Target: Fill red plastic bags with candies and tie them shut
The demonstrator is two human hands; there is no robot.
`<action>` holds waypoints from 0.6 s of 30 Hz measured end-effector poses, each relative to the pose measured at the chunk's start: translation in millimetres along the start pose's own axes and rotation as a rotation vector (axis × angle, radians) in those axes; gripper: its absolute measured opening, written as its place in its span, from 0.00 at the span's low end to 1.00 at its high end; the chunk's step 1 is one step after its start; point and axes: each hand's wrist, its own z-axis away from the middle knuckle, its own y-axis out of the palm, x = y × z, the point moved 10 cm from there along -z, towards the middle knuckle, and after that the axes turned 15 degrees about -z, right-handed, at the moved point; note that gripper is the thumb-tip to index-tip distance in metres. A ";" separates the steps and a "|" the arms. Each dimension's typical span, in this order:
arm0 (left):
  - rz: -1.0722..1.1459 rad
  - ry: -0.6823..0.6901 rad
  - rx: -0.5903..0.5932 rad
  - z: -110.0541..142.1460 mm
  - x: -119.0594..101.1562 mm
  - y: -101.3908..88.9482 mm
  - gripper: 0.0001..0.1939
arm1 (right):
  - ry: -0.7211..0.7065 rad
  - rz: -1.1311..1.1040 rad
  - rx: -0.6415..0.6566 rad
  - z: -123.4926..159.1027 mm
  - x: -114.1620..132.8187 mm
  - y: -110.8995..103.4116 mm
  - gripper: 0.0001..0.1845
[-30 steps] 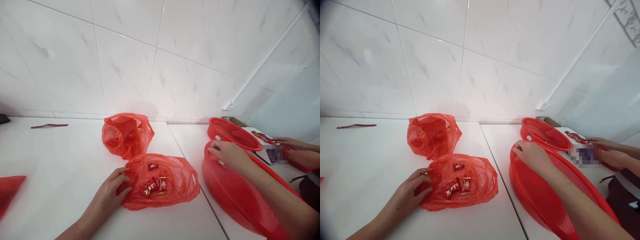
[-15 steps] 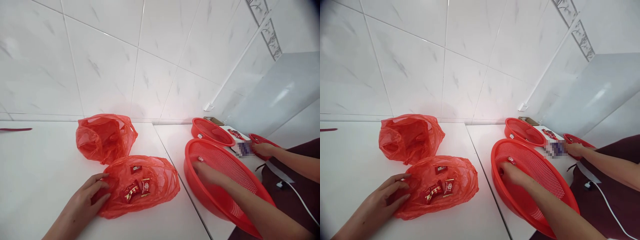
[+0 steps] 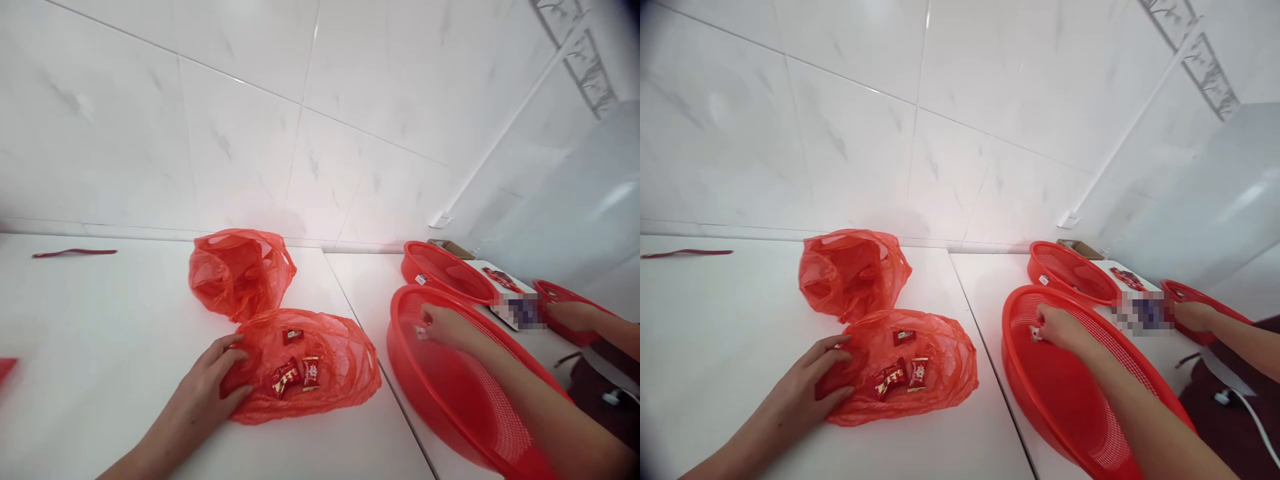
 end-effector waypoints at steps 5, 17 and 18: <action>0.024 -0.038 0.068 2.8 -3.8 -3.4 0.13 | -0.081 0.115 0.077 -0.3 86.9 -20.6 0.03; 0.128 -0.078 0.105 6.5 -5.1 -9.6 0.11 | -0.551 0.149 0.264 55.5 215.7 54.1 0.18; 0.139 -0.078 0.103 6.8 -5.6 -10.8 0.11 | -0.465 0.132 0.191 45.6 198.3 41.0 0.17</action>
